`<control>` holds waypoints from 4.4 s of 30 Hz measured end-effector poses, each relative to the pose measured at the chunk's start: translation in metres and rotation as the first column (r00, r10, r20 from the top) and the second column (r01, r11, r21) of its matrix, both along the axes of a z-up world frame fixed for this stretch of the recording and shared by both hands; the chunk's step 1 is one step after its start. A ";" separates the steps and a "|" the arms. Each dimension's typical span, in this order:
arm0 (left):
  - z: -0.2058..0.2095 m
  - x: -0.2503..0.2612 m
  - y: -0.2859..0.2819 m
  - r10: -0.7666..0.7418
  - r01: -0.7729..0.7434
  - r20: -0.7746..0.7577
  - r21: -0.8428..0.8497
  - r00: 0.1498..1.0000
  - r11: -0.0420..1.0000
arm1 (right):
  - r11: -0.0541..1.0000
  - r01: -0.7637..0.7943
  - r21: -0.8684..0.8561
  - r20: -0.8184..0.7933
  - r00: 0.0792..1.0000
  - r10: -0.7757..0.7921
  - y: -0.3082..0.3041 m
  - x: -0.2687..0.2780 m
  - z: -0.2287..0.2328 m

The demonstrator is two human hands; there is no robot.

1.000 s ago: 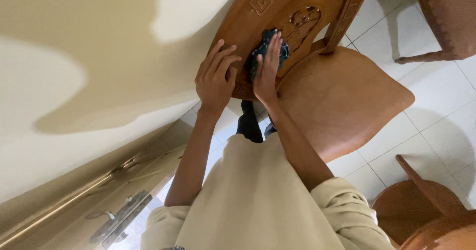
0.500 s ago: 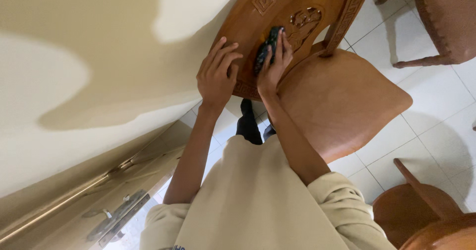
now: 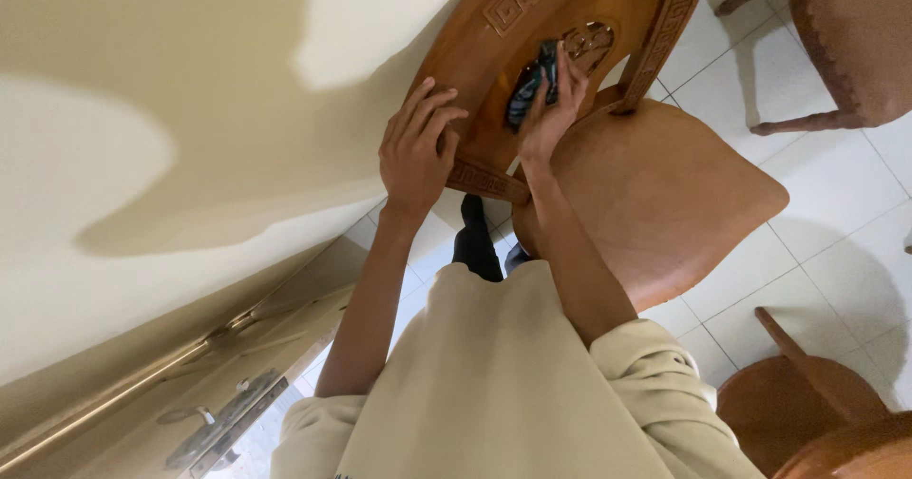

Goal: The person sprays cleaning liquid from a spray bottle onto a cloth and wipes down a wooden chair.

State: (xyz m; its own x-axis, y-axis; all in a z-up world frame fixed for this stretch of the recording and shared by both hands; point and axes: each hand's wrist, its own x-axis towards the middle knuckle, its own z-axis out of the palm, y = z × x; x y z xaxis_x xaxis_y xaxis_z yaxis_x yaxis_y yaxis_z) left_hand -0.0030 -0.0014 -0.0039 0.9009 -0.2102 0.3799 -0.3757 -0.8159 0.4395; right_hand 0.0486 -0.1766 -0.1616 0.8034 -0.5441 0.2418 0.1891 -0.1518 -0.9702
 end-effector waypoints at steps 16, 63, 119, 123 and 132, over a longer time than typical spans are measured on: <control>0.008 0.007 0.002 -0.059 0.060 -0.053 0.014 0.997 0.998 | 0.913 -0.189 -0.361 -0.061 0.982 0.179 0.015 -0.054 0.059; 0.014 0.033 -0.032 -0.092 0.099 -0.098 0.064 0.991 0.993 | 0.952 -0.166 -0.259 -0.023 0.986 0.166 0.006 -0.022 0.055; 0.010 0.050 -0.046 -0.060 0.067 -0.108 0.058 0.992 0.996 | 0.629 -0.231 -0.742 -0.011 0.943 0.333 -0.017 0.058 0.055; 0.009 0.049 -0.046 -0.061 0.061 -0.083 0.003 0.995 0.998 | 0.573 -0.368 -0.732 -0.043 0.864 0.501 -0.025 0.049 0.060; 0.011 0.050 -0.046 -0.047 0.053 -0.115 0.052 0.992 0.997 | 0.286 -0.103 -0.953 -0.043 0.977 0.208 -0.129 0.139 0.049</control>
